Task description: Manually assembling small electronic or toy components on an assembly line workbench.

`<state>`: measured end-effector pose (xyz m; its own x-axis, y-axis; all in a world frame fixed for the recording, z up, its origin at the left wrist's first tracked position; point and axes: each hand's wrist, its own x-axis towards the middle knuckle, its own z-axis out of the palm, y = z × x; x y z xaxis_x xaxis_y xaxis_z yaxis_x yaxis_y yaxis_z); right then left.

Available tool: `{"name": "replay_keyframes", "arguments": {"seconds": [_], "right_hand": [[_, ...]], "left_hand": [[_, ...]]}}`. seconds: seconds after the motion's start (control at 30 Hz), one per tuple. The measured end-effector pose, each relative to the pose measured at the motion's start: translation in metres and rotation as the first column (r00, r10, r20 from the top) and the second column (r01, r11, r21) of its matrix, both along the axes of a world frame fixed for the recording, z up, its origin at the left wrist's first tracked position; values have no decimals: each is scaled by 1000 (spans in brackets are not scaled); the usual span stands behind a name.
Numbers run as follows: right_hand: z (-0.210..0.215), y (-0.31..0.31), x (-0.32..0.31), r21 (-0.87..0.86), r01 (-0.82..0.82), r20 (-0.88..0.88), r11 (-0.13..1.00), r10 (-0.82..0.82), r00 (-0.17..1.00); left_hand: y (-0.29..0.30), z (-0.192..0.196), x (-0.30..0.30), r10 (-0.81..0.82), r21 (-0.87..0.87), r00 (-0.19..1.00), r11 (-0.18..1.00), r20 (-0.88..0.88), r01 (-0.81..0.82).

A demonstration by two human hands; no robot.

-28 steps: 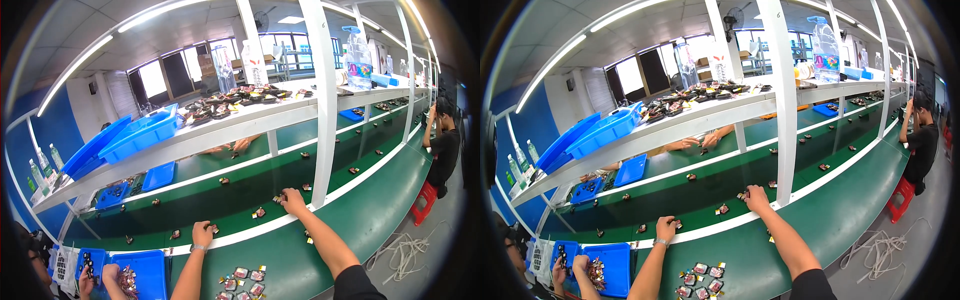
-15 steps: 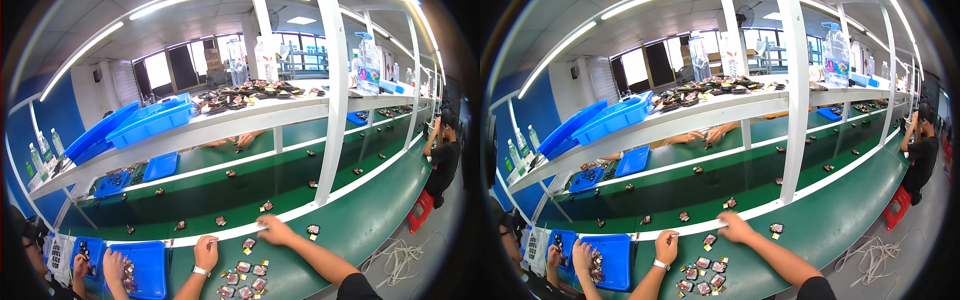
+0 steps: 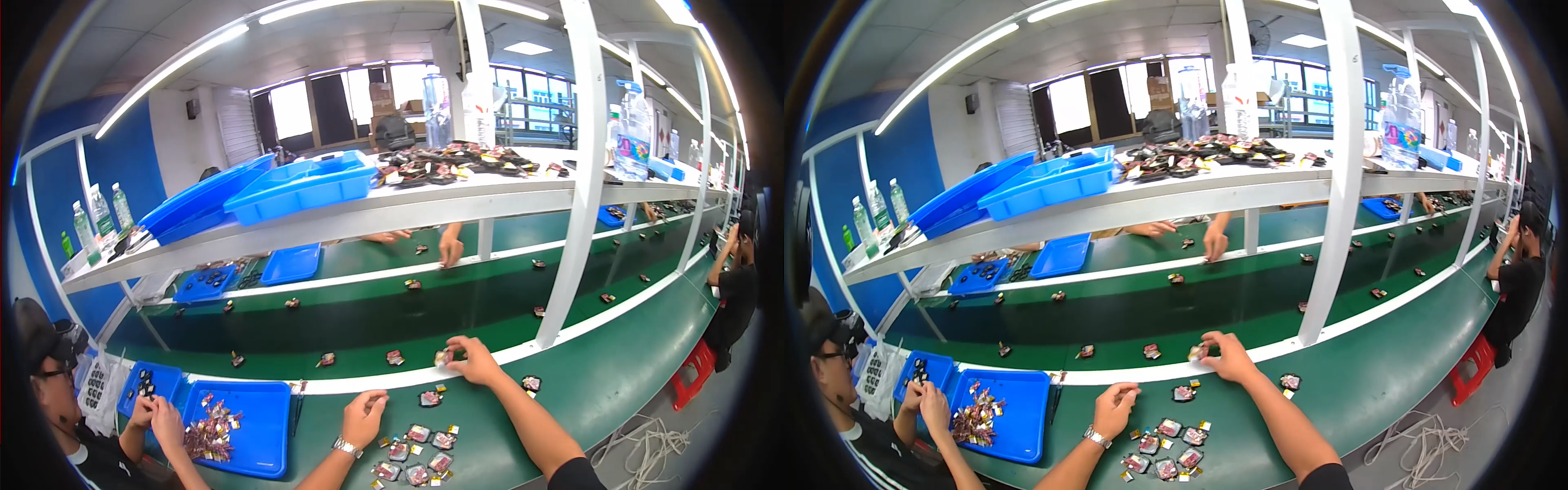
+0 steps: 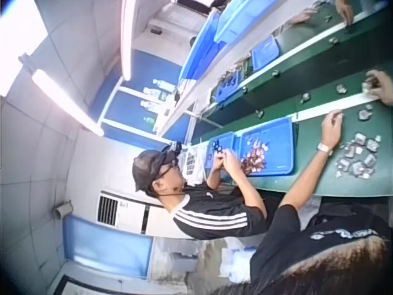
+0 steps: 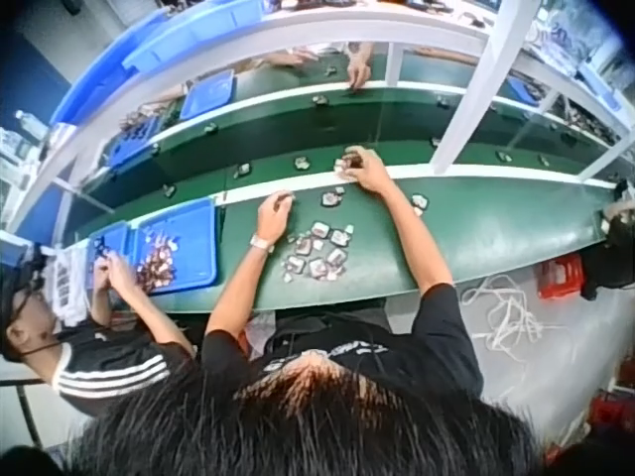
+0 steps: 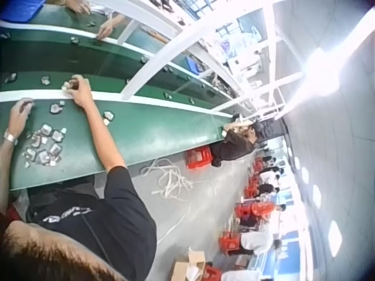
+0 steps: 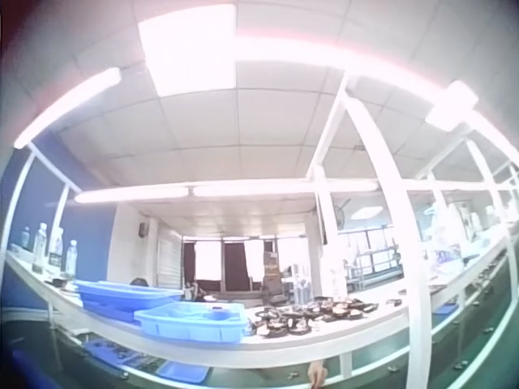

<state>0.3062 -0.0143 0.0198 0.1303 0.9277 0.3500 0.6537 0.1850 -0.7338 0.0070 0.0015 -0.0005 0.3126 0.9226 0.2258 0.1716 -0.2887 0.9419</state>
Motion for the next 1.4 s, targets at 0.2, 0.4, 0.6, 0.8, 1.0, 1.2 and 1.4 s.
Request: {"name": "replay_keyframes", "arguments": {"seconds": [0.2, 0.4, 0.6, 0.8, 1.0, 1.2, 1.4], "right_hand": [[53, -40, -79, -178, -495, -13, 851, 500, 866], [33, -36, -96, -85, -491, 77, 867, 497, 864], [17, -41, -105, 123, -401, 165, 908, 379, 910], [13, -37, -112, 116, -356, 202, 927, 329, 922], [8, -38, -115, 189, -286, 193, 939, 250, 949], [14, -43, -114, 166, -306, 179, 937, 277, 944], [17, -47, -111, 199, -372, 111, 907, 357, 928]], "left_hand": [[2, 17, -5, -390, -486, 798, 641, 460, 594], [6, 17, -13, -365, -487, 799, 647, 478, 587], [2, 17, -7, -253, -463, 813, 716, 524, 522], [2, 13, -3, -285, -488, 819, 688, 498, 537], [3, 12, -4, -361, -439, 765, 656, 533, 615], [3, 11, -4, -381, -433, 781, 671, 495, 601], [1, 12, -4, -362, -476, 794, 652, 488, 590]]}}
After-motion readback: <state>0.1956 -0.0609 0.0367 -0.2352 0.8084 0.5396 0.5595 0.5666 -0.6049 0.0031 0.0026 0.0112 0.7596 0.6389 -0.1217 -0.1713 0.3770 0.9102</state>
